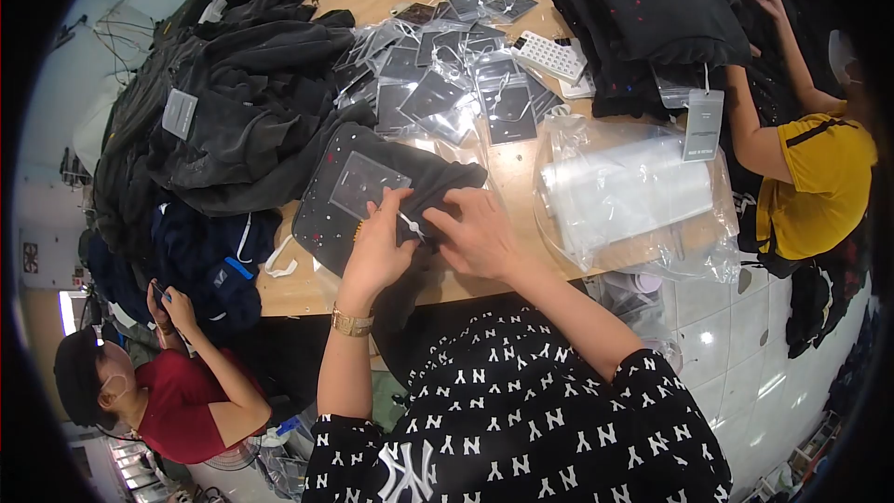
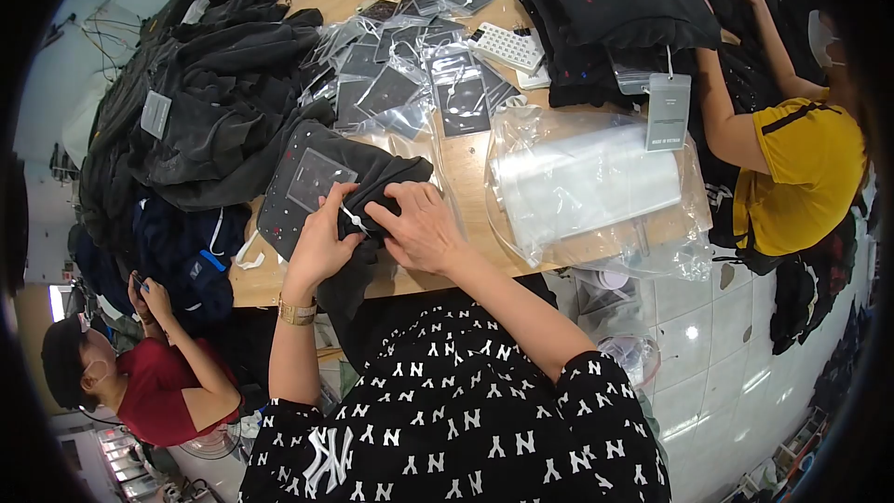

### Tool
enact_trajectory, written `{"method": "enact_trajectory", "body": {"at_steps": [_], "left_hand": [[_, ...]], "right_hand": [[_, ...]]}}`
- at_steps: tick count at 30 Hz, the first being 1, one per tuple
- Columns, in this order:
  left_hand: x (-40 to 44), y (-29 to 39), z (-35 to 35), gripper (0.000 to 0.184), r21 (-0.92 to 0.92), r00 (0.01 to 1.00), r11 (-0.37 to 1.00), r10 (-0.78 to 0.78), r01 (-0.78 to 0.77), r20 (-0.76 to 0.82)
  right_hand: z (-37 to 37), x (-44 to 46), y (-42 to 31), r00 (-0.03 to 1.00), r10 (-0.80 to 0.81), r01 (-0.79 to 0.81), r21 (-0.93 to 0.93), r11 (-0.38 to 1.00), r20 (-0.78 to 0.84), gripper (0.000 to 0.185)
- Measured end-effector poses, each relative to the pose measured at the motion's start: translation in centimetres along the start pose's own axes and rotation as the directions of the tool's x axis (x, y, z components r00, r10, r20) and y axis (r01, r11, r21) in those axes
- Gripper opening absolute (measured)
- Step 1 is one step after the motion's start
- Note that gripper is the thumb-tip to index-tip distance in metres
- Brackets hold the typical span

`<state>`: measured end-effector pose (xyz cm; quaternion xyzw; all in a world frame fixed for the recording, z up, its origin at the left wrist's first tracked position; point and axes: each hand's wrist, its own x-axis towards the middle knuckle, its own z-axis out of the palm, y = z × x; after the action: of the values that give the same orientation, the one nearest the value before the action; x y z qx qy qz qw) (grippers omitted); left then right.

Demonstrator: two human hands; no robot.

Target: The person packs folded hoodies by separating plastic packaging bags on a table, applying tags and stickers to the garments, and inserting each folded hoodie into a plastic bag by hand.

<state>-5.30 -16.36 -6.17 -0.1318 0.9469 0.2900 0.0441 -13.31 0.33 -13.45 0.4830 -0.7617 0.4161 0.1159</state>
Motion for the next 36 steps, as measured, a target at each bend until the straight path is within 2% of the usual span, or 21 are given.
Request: {"method": "enact_trajectory", "body": {"at_steps": [3,6,13,16,19,24,27,30,33,36], "left_hand": [[0.0,-0.2,-0.1,0.075,-0.034,0.999,0.999,0.014,-0.013,0.035],[-0.8,0.0,0.5,0.082,0.045,0.993,0.992,0.115,-0.114,-0.027],[-0.9,1.8,2.5,0.08,0.328,0.998,0.943,-0.051,0.063,-0.045],[-0.2,0.9,3.2,0.072,0.312,0.992,0.949,-0.01,0.048,-0.123],[0.3,0.2,2.2,0.062,0.245,0.993,0.969,0.038,-0.009,-0.114],[1.5,-0.3,-0.2,0.06,0.182,0.997,0.983,0.015,-0.029,0.08],[1.7,-0.3,-0.4,0.056,0.228,0.994,0.973,0.01,-0.035,0.111],[1.8,-1.0,0.1,0.048,0.183,0.989,0.979,0.064,-0.089,0.135],[1.7,-0.5,0.7,0.046,0.242,0.996,0.97,-0.013,-0.008,0.088],[1.7,-0.8,0.6,0.044,0.257,0.997,0.965,0.029,-0.046,0.072]], "right_hand": [[0.0,0.7,0.7,0.998,-0.06,0.061,0.033,0.998,-0.023,0.046],[0.1,1.2,1.1,0.999,-0.042,0.04,0.06,0.997,0.026,0.038],[0.8,2.9,2.4,0.968,0.027,-0.04,0.048,0.998,0.251,0.02],[0.5,3.7,2.9,0.938,0.054,-0.091,0.093,0.991,0.341,0.015],[0.0,5.0,3.1,0.894,0.083,-0.161,0.142,0.977,0.44,0.015],[-0.6,6.8,3.6,0.812,0.06,-0.197,0.175,0.965,0.581,0.017],[-0.9,7.2,3.5,0.796,0.066,-0.207,0.168,0.964,0.602,0.017],[-0.7,7.1,3.5,0.785,0.098,-0.226,0.136,0.965,0.612,0.017],[-0.8,6.6,2.8,0.827,0.099,-0.192,0.113,0.975,0.553,0.016],[-0.2,4.7,2.3,0.898,0.123,-0.206,0.155,0.966,0.423,0.019]]}}
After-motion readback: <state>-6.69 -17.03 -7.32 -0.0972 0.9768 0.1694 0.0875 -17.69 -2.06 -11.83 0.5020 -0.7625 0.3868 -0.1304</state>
